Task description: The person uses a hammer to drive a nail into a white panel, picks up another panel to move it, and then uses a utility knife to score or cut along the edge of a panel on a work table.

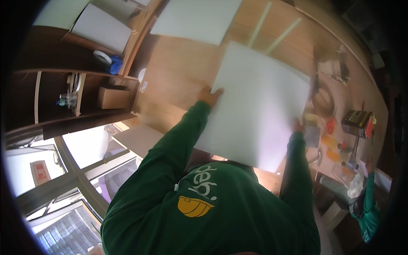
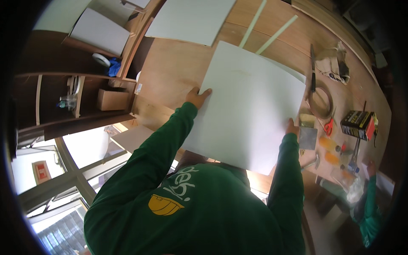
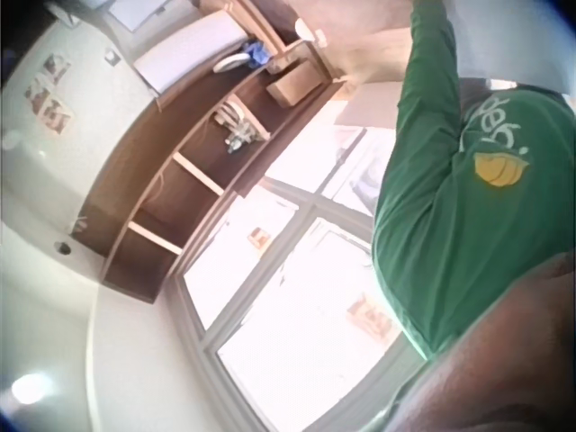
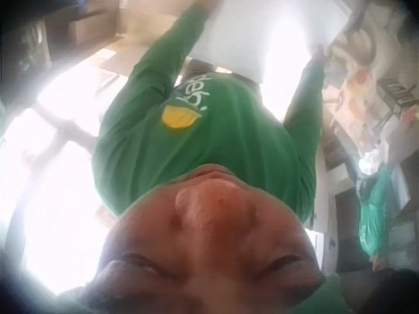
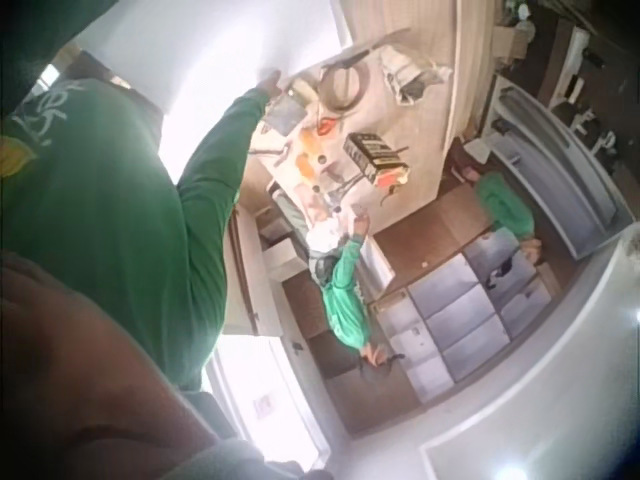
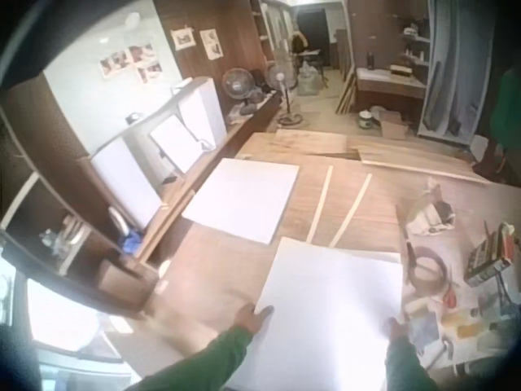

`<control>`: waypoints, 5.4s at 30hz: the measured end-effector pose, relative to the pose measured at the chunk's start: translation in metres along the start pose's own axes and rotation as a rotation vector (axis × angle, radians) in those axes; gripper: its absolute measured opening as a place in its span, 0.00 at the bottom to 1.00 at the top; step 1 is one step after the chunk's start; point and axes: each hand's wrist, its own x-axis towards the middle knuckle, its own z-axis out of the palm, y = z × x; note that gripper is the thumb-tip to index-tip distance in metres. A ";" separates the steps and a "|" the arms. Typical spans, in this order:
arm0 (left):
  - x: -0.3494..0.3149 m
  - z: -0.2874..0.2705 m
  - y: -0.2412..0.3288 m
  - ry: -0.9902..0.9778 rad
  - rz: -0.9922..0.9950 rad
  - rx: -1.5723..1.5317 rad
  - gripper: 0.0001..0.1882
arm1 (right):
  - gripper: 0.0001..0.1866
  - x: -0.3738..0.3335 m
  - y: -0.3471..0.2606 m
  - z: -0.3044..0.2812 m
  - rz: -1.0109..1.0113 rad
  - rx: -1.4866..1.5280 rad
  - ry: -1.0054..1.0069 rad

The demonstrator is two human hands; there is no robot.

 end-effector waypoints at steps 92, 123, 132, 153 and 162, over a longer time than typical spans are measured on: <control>-0.016 -0.483 0.091 -0.003 1.540 0.389 0.15 | 0.17 -0.468 -0.401 0.083 -0.058 1.436 -0.020; -0.049 -0.418 0.157 0.180 0.938 0.817 0.20 | 0.32 -0.150 0.073 -0.050 0.067 0.075 0.263; -0.029 -0.431 0.159 0.140 0.874 0.856 0.17 | 0.30 -0.081 0.094 -0.054 0.128 -0.347 -0.008; -0.007 -0.441 0.162 -0.022 1.040 0.752 0.18 | 0.17 -0.198 0.101 -0.026 0.290 0.638 0.056; -0.005 -0.450 0.135 -0.215 1.402 0.776 0.18 | 0.14 -0.442 -0.107 0.107 0.103 1.170 -0.258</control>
